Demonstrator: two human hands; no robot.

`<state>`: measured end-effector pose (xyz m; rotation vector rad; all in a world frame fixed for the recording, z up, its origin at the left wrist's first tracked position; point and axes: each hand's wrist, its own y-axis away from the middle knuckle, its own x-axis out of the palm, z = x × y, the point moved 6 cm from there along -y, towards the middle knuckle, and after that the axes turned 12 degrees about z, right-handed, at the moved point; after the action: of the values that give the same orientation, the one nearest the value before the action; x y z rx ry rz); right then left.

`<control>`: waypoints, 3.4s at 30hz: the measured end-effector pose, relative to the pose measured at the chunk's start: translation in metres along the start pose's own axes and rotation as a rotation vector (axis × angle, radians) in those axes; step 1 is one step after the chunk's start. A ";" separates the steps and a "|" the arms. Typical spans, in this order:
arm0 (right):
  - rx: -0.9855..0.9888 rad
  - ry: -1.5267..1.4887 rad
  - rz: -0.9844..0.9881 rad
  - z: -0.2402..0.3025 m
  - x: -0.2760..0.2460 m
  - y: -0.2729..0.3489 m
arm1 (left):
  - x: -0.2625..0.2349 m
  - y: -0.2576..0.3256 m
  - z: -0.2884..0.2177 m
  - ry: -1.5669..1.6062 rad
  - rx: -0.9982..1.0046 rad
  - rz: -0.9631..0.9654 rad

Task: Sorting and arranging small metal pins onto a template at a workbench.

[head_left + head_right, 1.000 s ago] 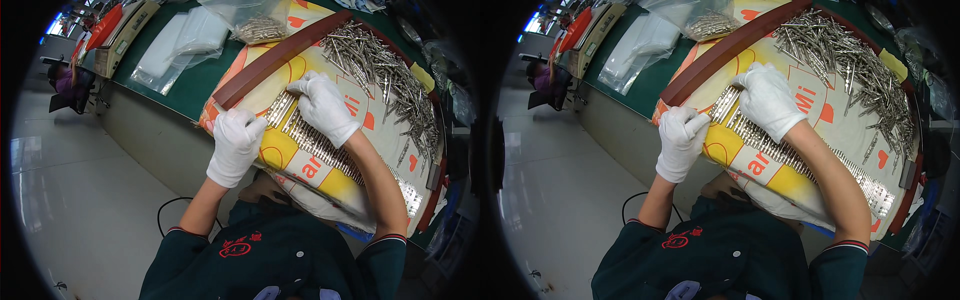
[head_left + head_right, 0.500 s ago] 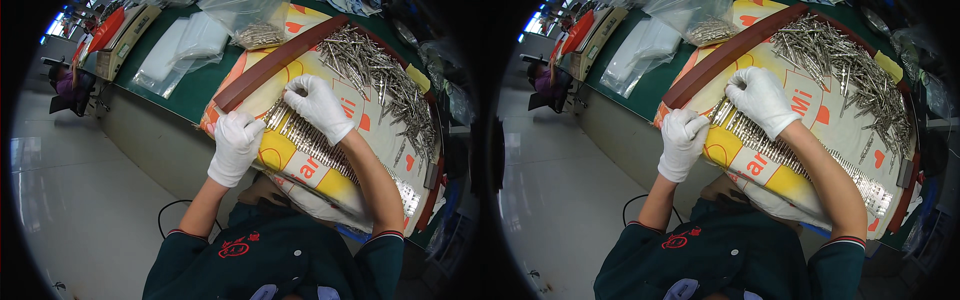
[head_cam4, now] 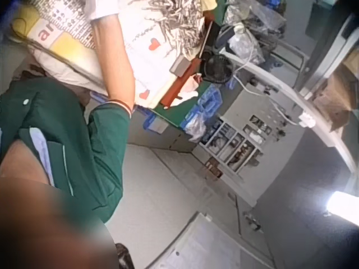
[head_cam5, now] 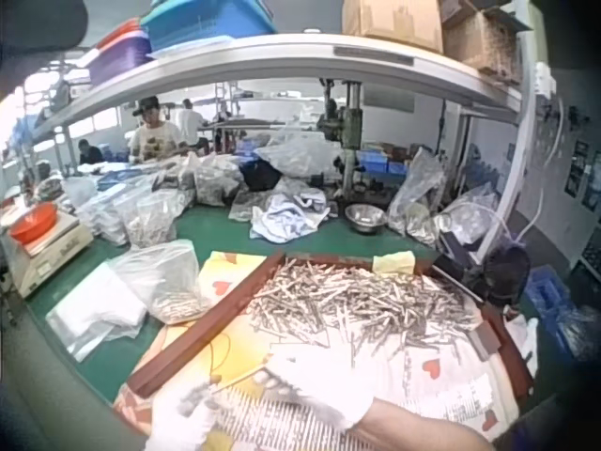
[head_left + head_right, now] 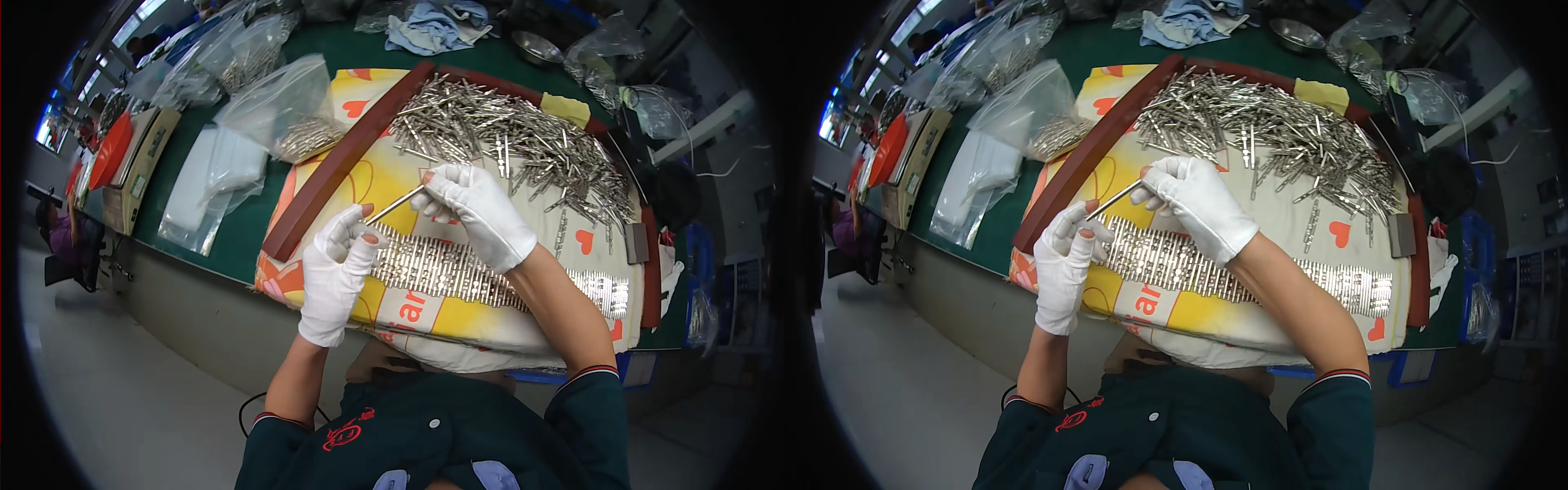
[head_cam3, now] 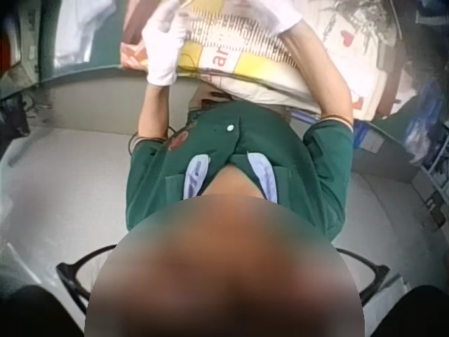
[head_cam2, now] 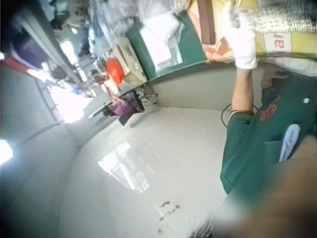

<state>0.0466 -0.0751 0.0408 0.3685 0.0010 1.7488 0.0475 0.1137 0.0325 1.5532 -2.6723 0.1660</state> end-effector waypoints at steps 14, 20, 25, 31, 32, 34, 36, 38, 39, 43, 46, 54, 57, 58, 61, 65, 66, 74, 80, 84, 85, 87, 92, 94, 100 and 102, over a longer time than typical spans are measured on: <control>-0.220 -0.048 -0.438 -0.004 -0.080 0.124 | 0.139 -0.088 0.012 -0.021 0.052 0.431; -0.370 1.476 -0.974 0.061 -0.133 0.204 | 0.122 -0.108 0.029 -0.068 0.019 0.361; 0.223 1.718 -1.001 0.063 -0.209 0.257 | 0.115 -0.115 0.038 -0.050 -0.028 0.339; 0.395 1.629 -0.676 0.073 -0.232 0.248 | 0.106 -0.118 0.038 -0.022 -0.076 0.324; 0.471 1.561 -0.668 0.070 -0.233 0.245 | 0.106 -0.117 0.038 -0.025 -0.083 0.323; 0.538 1.574 -0.782 0.065 -0.234 0.241 | 0.106 -0.117 0.038 -0.038 -0.077 0.328; 0.571 1.726 -0.868 0.057 -0.228 0.236 | 0.108 -0.117 0.040 -0.026 -0.078 0.329; 0.615 1.790 -0.873 0.046 -0.233 0.231 | 0.108 -0.116 0.042 -0.019 -0.075 0.325; 0.669 1.852 -0.882 0.041 -0.234 0.231 | 0.109 -0.117 0.043 -0.031 -0.068 0.327; 0.757 1.775 -0.982 0.034 -0.242 0.228 | 0.111 -0.115 0.042 -0.034 -0.076 0.328; 0.701 1.660 -1.031 0.035 -0.251 0.231 | 0.112 -0.116 0.043 -0.029 -0.049 0.346; 0.244 1.753 -0.563 0.041 -0.211 0.206 | 0.114 -0.113 0.044 0.050 -0.105 0.375; 0.086 1.675 -0.587 0.043 -0.206 0.212 | 0.113 -0.112 0.044 0.081 -0.118 0.366; 0.108 1.601 -0.666 0.049 -0.200 0.216 | 0.116 -0.112 0.039 0.062 -0.137 0.374; 0.170 1.545 -0.921 0.030 -0.212 0.227 | 0.122 -0.112 0.042 0.116 -0.122 0.396; 0.387 1.412 -1.012 0.011 -0.218 0.223 | 0.120 -0.112 0.042 0.119 -0.128 0.397; 0.394 1.377 -1.030 0.008 -0.219 0.223 | 0.120 -0.111 0.041 0.126 -0.132 0.395; 0.388 1.396 -1.023 0.007 -0.215 0.219 | 0.120 -0.110 0.040 0.100 -0.136 0.419; -0.156 1.434 -0.902 0.032 -0.176 0.206 | 0.122 -0.109 0.041 0.095 -0.120 0.421; -0.310 1.451 -0.669 0.046 -0.123 0.173 | 0.123 -0.107 0.040 0.069 -0.106 0.430; -0.317 1.488 -0.637 0.048 -0.113 0.167 | 0.124 -0.107 0.039 0.055 -0.103 0.436; -0.358 1.537 -0.578 0.053 -0.095 0.157 | 0.126 -0.107 0.038 0.038 -0.100 0.445; -0.477 1.481 -0.252 0.053 -0.047 0.130 | 0.123 -0.105 0.042 0.041 -0.072 0.477; -0.481 1.487 -0.376 0.052 -0.063 0.125 | 0.128 -0.102 0.038 0.030 -0.084 0.505; -0.590 1.458 -0.470 0.059 -0.076 0.126 | 0.126 -0.102 0.042 0.002 -0.085 0.532; -0.538 1.450 -0.323 0.048 -0.059 0.118 | 0.128 -0.101 0.039 0.057 -0.107 0.512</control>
<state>-0.0444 -0.1664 0.0959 -1.2465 0.5759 1.2813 0.0722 -0.0509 0.0125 0.7965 -2.9147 0.0793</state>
